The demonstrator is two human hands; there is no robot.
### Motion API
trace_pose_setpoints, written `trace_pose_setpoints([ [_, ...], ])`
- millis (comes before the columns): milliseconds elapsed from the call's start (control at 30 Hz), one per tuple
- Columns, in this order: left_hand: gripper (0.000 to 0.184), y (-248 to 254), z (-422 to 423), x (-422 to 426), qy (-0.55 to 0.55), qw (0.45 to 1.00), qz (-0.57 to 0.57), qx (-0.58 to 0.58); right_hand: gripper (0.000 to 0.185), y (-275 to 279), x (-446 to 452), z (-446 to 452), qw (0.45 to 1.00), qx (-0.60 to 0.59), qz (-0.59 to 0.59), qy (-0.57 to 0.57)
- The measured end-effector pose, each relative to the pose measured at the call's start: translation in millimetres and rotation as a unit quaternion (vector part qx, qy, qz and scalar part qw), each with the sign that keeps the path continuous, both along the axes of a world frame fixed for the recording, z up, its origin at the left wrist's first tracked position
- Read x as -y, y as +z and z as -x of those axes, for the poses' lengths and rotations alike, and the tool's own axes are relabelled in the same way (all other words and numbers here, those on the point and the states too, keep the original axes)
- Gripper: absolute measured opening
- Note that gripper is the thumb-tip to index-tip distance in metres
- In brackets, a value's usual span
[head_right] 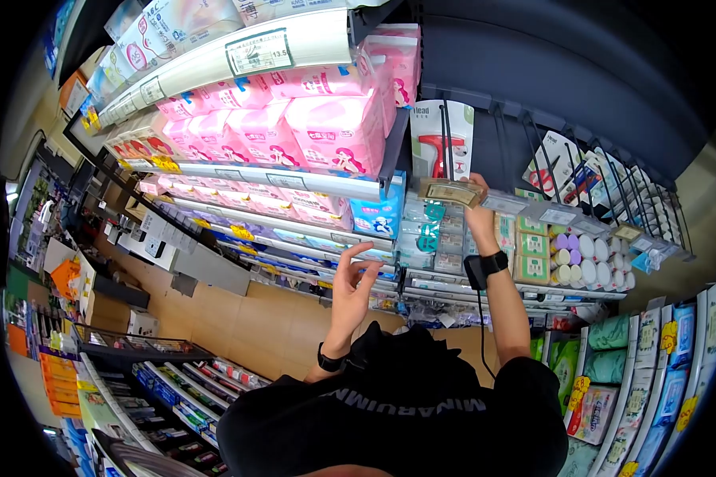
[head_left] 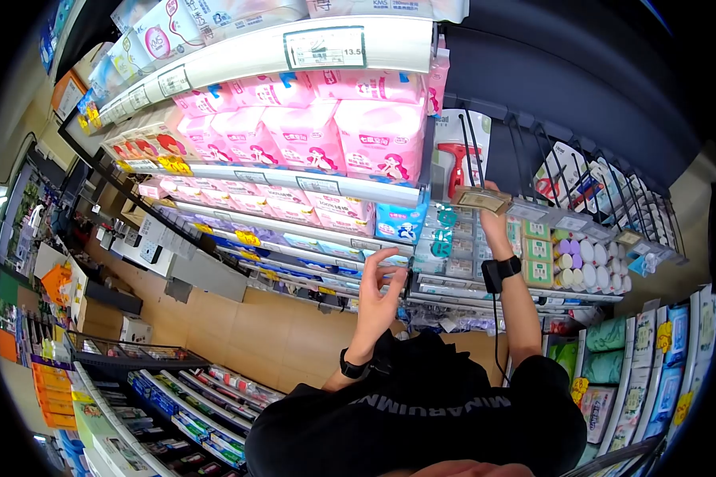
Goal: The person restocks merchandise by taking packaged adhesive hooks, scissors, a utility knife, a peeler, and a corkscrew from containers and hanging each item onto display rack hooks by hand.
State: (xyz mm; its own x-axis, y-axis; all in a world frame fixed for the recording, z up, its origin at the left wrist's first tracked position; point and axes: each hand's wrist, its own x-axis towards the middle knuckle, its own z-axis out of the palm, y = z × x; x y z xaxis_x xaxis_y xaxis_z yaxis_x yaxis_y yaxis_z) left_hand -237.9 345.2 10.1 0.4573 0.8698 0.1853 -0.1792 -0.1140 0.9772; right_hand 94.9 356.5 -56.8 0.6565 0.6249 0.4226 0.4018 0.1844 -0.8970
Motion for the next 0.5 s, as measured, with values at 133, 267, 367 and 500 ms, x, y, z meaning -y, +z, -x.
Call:
trace_pose_setpoints([
  [133,0.038,-4.0,0.8,4.3,-0.005,1.000,0.000,-0.006,0.013,-3.7,-12.8,-8.7,0.998,-0.054,-0.003,0.040],
  [267,0.035,0.2,-0.3,14.9,-0.014,1.000,0.018,-0.007,0.022,-12.3,-20.1,-21.9,0.996,-0.057,-0.002,0.062],
  [367,0.033,11.0,-2.7,26.4,-0.024,0.999,0.036,-0.014,0.030,-18.6,-16.6,-25.2,0.998,0.005,-0.007,0.057],
  [500,0.033,11.8,-6.0,46.6,-0.024,0.999,0.038,-0.008,0.056,-43.0,2.6,-34.0,0.989,0.013,0.148,0.010],
])
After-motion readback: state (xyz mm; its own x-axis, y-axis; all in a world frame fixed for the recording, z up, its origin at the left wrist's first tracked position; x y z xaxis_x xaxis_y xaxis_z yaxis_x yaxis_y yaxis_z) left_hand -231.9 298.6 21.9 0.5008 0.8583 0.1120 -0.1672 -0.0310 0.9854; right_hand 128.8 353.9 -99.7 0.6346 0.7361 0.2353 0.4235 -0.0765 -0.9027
